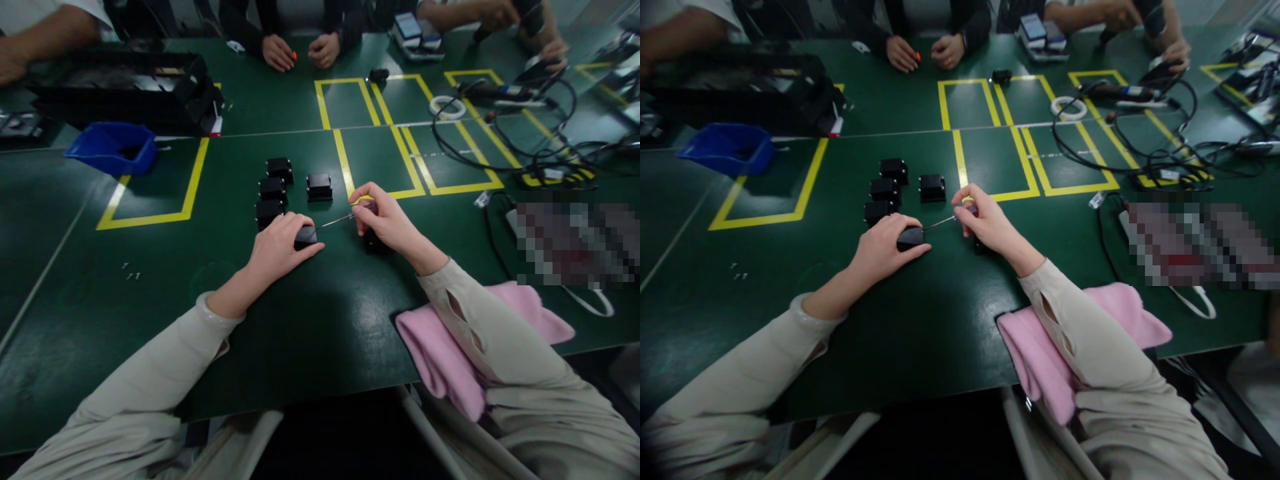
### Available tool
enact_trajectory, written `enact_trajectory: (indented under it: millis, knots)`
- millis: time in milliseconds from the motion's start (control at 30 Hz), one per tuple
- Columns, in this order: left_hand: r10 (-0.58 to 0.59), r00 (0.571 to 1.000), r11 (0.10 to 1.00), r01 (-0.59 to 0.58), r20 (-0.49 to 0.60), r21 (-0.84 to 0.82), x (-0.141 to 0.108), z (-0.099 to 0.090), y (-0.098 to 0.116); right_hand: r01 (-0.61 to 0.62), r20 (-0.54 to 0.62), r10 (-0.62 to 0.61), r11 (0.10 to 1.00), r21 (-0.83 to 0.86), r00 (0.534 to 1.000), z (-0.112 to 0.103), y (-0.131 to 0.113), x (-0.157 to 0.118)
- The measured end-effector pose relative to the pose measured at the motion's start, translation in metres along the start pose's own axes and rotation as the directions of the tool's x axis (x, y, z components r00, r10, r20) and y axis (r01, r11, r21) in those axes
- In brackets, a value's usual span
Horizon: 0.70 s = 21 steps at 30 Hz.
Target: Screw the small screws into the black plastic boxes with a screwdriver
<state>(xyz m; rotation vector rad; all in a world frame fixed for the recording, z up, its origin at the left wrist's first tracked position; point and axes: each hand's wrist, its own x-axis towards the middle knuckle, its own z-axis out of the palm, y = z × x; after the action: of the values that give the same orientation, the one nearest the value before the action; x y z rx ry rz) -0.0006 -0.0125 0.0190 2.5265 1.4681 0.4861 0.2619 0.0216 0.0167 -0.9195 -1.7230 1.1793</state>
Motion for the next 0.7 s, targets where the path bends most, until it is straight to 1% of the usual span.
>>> enact_trajectory:
  millis: [200,367,467,700]
  knots:
    - [0.012,1.0,1.0,-0.012,-0.012,-0.005,-0.0001,0.0004,-0.0004,-0.057,0.006,0.057,0.998,0.023,0.998,0.0015,0.0028,0.001]
    - [0.01,1.0,1.0,-0.01,-0.009,-0.002,-0.0005,0.0005,-0.0006,-0.006,-0.014,0.006,1.0,-0.005,1.0,0.0008,0.0008,0.0]
    - [0.005,1.0,1.0,-0.005,-0.008,0.002,-0.0004,0.0008,-0.0009,0.001,-0.02,-0.001,1.0,-0.018,1.0,0.0007,-0.0006,0.0]
    - [0.006,1.0,1.0,-0.006,-0.008,0.008,0.0001,0.0007,-0.0005,-0.06,-0.004,0.06,0.998,0.02,0.998,0.0023,0.0,0.0009]
